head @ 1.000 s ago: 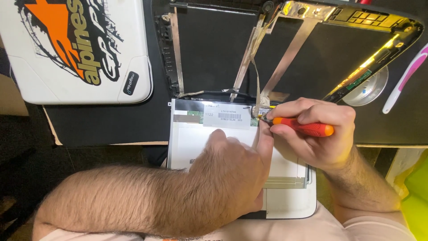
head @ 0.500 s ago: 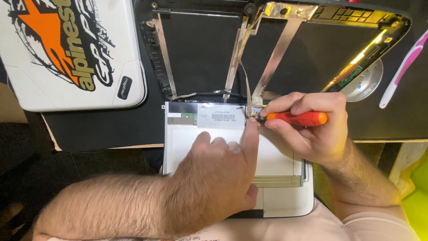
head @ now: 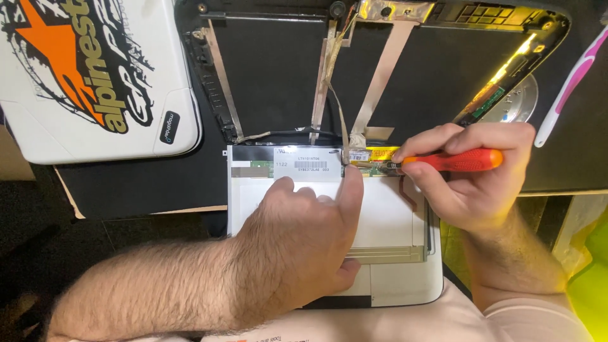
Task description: The person is performing maintenance and repair on a laptop, including installing a hard drive and connecting the display screen ribbon cable to the motherboard.
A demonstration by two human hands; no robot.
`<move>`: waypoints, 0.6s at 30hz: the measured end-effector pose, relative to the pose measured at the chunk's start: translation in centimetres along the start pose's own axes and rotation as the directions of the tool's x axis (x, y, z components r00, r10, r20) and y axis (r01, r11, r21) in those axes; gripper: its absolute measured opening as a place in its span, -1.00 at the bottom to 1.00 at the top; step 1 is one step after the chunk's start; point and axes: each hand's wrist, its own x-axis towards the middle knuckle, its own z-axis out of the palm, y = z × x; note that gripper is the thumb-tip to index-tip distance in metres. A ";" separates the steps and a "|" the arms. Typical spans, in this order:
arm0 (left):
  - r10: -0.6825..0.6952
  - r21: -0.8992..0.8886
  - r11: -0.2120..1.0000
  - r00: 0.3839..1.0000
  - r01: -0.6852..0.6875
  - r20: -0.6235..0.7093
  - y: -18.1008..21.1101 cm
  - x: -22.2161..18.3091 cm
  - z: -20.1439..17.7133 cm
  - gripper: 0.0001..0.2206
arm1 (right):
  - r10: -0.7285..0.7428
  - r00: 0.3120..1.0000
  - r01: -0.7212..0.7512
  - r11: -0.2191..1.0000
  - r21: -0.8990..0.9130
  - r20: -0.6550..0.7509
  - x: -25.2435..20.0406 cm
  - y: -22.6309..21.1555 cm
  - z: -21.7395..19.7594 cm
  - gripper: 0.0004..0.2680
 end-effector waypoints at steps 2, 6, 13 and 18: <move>-0.002 0.012 1.000 1.000 0.002 0.020 0.0 0.1 0.0 0.26 | 0.034 0.999 -0.033 0.999 -0.029 0.017 -0.4 0.4 0.0 -0.63; -0.002 0.013 1.000 1.000 0.002 0.004 0.1 0.1 0.2 0.25 | 0.014 0.999 -0.013 1.000 -0.027 0.029 -0.2 0.6 0.3 -0.64; -0.021 0.017 1.000 0.999 0.021 -0.032 0.1 0.0 0.1 0.22 | 0.015 1.000 -0.015 1.000 0.003 0.006 -0.6 1.0 0.6 -0.64; -0.014 0.015 1.000 0.999 0.015 -0.043 0.2 0.0 0.1 0.19 | 0.037 0.999 -0.038 0.997 0.074 0.015 -0.3 0.8 0.5 -0.67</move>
